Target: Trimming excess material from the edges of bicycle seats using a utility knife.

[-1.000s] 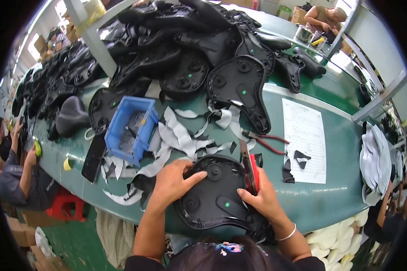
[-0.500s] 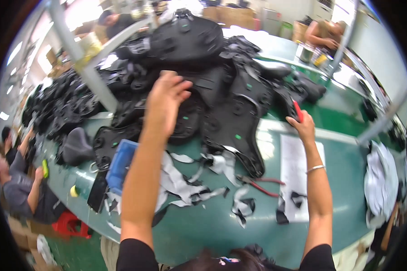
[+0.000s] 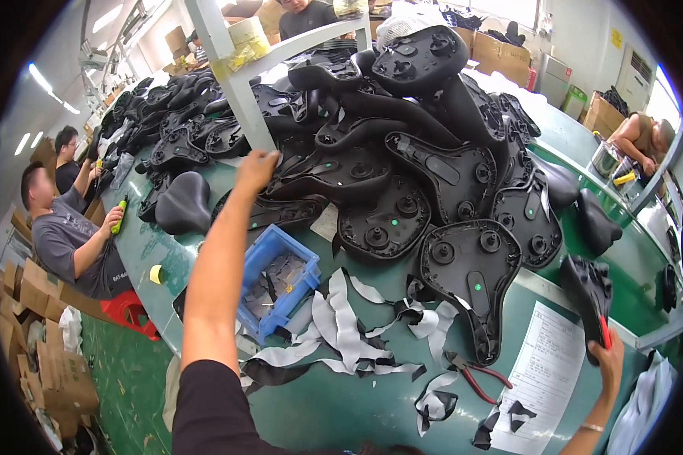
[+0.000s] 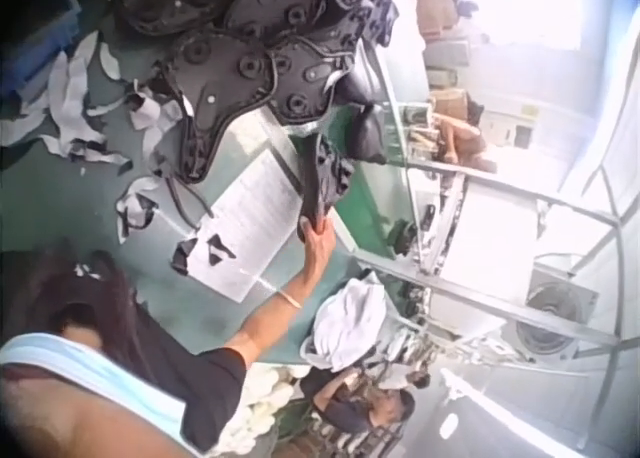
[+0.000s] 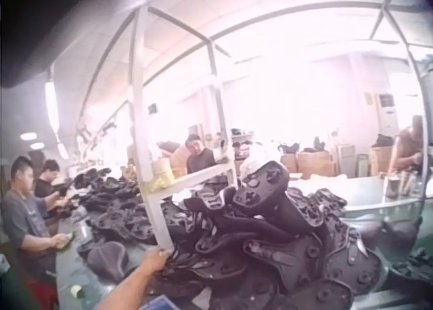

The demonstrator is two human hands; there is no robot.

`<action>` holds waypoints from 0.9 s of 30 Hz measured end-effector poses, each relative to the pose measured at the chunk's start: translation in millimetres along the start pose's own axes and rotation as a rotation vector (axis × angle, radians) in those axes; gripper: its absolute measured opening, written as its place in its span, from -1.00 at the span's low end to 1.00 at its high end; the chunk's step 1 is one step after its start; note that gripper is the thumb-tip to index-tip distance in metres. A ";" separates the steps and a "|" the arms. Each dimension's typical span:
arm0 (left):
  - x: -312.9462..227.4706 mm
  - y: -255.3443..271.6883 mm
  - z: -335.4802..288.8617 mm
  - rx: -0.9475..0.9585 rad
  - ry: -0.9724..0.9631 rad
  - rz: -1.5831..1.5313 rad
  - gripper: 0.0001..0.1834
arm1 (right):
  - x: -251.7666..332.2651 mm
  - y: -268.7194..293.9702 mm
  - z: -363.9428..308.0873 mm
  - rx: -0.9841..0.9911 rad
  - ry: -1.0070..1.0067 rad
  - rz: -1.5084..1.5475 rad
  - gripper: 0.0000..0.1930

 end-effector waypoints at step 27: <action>-75.4 -96.8 157.4 -0.020 -0.198 -0.149 -0.14 | 22.6 32.4 -118.7 -0.255 0.034 -0.165 -0.57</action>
Point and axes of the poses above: each hand's wrist, its own z-axis towards the middle knuckle, its own y-axis out of the back of the hand, x = y × z, the point moved 3 cm from there along z, towards the middle knuckle, and after that the axes turned 8 degrees about x, right-handed, at the moved point
